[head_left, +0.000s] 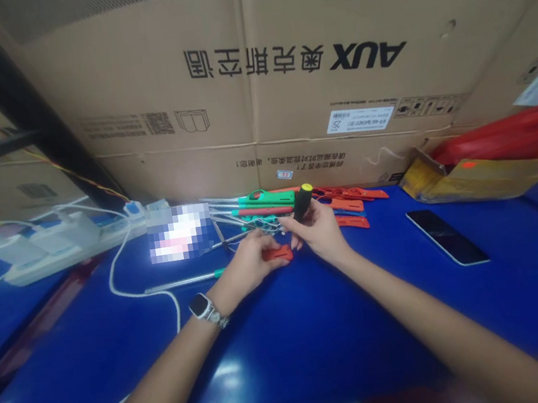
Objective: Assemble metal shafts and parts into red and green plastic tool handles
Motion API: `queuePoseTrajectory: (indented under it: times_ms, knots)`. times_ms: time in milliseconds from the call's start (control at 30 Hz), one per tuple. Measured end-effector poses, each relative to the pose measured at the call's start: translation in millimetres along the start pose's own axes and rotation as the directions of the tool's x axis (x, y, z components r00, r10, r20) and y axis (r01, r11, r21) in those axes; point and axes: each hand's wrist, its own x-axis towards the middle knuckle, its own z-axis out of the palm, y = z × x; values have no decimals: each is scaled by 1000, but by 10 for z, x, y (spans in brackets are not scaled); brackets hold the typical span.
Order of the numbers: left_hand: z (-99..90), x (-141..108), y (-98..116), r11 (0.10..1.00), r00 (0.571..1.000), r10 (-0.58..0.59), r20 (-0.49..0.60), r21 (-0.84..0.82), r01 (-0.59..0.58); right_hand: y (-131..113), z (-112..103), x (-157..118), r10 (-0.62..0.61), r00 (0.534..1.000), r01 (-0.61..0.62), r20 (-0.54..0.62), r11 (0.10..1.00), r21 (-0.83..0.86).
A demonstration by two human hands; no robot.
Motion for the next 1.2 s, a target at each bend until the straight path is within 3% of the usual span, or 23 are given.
queuePoseTrajectory:
  times_ms: [100, 267, 333, 567, 633, 833, 1100, 1200]
  knots:
    - [-1, 0, -1, 1000, 1000, 3, 5, -21, -3, -11, 45, -47, 0, 1000, 0, 10, 1000, -15]
    - [-18, -12, 34, 999, 999, -21, 26, -32, 22, -112, -30, -51, 0, 975, 5, 221, 1000, -21]
    - [-20, -13, 41, 999, 999, -29, 33, -31, 30, -135, -42, -18, 24, 970, -17, 243, 999, -29]
    - [-5, -5, 13, 999, 1000, -16, 23, -43, 17, -39, 118, 9, 6, 1000, -6, 9, 1000, 7]
    - [-6, -5, 15, 999, 1000, -9, 24, -40, 10, -35, 115, -28, -7, 1000, 7, 7, 1000, -11]
    - [2, -5, 4, 999, 1000, -8, 19, -36, 9, -111, -49, -92, 20, 979, -10, 205, 998, -54]
    - [-6, -5, 12, 1000, 1000, -20, 23, -13, 20, -71, 55, -42, 38, 999, -39, -31, 998, -45]
    - [-9, -3, 12, 1000, 1000, -8, 29, -10, 8, -21, 46, -68, 10, 999, -12, -39, 999, -45]
